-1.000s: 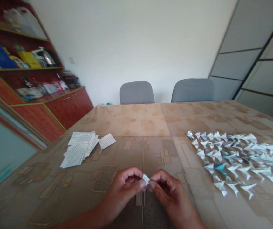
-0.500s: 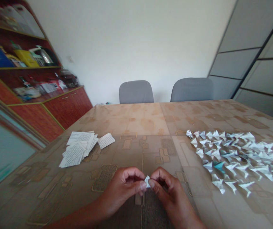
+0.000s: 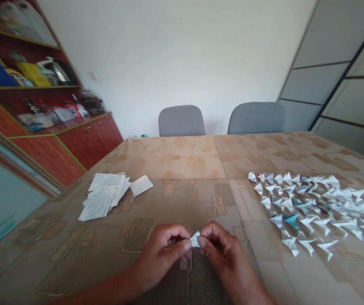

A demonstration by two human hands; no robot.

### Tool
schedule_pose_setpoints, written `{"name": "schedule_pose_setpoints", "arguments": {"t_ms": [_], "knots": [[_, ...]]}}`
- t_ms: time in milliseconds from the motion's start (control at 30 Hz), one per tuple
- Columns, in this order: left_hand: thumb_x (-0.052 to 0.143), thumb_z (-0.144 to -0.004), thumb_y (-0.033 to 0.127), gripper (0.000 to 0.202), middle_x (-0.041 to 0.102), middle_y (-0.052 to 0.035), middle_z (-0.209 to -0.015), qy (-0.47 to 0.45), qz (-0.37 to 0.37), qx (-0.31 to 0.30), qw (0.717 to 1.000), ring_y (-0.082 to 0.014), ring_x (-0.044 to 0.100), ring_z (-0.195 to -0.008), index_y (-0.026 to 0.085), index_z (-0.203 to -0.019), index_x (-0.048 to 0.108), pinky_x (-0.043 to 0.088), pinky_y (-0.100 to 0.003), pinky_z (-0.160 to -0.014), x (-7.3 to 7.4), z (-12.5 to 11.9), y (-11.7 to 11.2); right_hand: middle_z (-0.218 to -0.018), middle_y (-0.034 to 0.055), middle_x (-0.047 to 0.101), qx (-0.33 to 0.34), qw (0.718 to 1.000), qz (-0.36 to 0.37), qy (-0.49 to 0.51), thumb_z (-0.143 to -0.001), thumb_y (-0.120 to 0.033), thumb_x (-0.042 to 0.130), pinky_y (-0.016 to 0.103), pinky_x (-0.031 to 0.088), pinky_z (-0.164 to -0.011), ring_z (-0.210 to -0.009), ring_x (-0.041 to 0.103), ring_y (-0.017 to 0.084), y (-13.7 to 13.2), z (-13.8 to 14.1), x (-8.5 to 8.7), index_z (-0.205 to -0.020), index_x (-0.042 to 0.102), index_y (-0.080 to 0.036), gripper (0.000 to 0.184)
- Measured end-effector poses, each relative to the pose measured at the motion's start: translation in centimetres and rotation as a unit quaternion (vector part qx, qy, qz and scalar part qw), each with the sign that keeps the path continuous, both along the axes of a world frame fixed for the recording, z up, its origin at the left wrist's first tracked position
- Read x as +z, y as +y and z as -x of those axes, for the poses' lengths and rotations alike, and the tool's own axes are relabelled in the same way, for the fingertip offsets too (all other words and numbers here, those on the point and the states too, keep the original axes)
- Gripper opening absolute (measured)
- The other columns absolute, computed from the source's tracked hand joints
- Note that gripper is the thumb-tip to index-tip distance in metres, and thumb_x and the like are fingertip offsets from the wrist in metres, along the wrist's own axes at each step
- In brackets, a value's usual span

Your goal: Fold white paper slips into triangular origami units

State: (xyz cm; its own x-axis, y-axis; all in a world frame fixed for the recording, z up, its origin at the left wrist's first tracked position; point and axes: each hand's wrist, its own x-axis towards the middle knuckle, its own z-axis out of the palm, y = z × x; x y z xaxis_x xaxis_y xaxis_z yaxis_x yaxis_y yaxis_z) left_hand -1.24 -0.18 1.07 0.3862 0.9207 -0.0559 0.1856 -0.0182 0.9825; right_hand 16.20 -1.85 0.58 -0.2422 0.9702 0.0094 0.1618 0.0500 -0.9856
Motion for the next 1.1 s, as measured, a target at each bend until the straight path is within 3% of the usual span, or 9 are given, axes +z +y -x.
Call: {"name": "schedule_pose_setpoints", "arguments": {"t_ms": [200,433,767,967,1100], "knots": [[0.058,-0.075,0.019,0.015,0.057,-0.0002,-0.056,0.079,-0.066,0.032,0.994,-0.0137,0.053,-0.056,0.014,-0.061,0.062,0.039,-0.023,-0.057,0.2,-0.1,-0.6,-0.061,-0.0024,0.049,0.01,0.999,-0.013,-0.029,-0.086,-0.058,0.053,0.024,0.036,-0.053,-0.058,0.047,0.014,-0.1,0.0,-0.1,-0.068,0.054,-0.019,0.043],[0.058,-0.081,0.031,0.021,0.062,-0.0023,-0.062,-0.045,0.069,-0.02,0.996,-0.0137,0.058,-0.056,0.013,-0.072,0.063,0.044,-0.024,-0.057,-0.9,0.0,0.1,-0.059,-0.0025,0.051,0.0,1.0,0.018,-0.008,-0.083,-0.061,0.055,0.024,0.037,-0.055,-0.057,0.047,0.014,0.3,-0.2,0.2,-0.068,0.054,-0.02,0.044],[0.06,-0.077,0.023,0.015,0.057,0.0006,-0.056,0.041,-0.004,0.005,0.999,-0.0133,0.054,-0.057,0.014,-0.066,0.063,0.039,-0.023,-0.056,0.0,0.5,-0.3,-0.062,-0.0036,0.046,0.013,0.999,0.04,0.006,-0.083,-0.06,0.056,0.023,0.035,-0.052,-0.057,0.042,0.013,0.1,0.0,0.2,-0.069,0.053,-0.019,0.043],[0.058,-0.085,0.032,0.02,0.067,-0.0037,-0.072,-0.052,0.052,-0.024,0.997,-0.0155,0.062,-0.07,0.013,-0.083,0.066,0.045,-0.025,-0.067,-0.9,0.4,0.1,-0.063,-0.0023,0.049,-0.01,1.0,0.021,-0.012,-0.083,-0.062,0.055,0.024,0.037,-0.053,-0.059,0.045,0.014,0.2,-0.3,0.0,-0.068,0.053,-0.02,0.044],[0.063,-0.081,0.034,0.022,0.066,-0.0029,-0.066,-0.074,0.065,-0.008,0.995,-0.0139,0.06,-0.063,0.012,-0.074,0.065,0.045,-0.024,-0.063,-0.9,0.6,0.4,-0.062,-0.002,0.051,-0.008,1.0,-0.006,-0.009,-0.086,-0.057,0.053,0.025,0.04,-0.056,-0.059,0.049,0.014,0.5,-0.6,-0.2,-0.069,0.055,-0.02,0.04]]}}
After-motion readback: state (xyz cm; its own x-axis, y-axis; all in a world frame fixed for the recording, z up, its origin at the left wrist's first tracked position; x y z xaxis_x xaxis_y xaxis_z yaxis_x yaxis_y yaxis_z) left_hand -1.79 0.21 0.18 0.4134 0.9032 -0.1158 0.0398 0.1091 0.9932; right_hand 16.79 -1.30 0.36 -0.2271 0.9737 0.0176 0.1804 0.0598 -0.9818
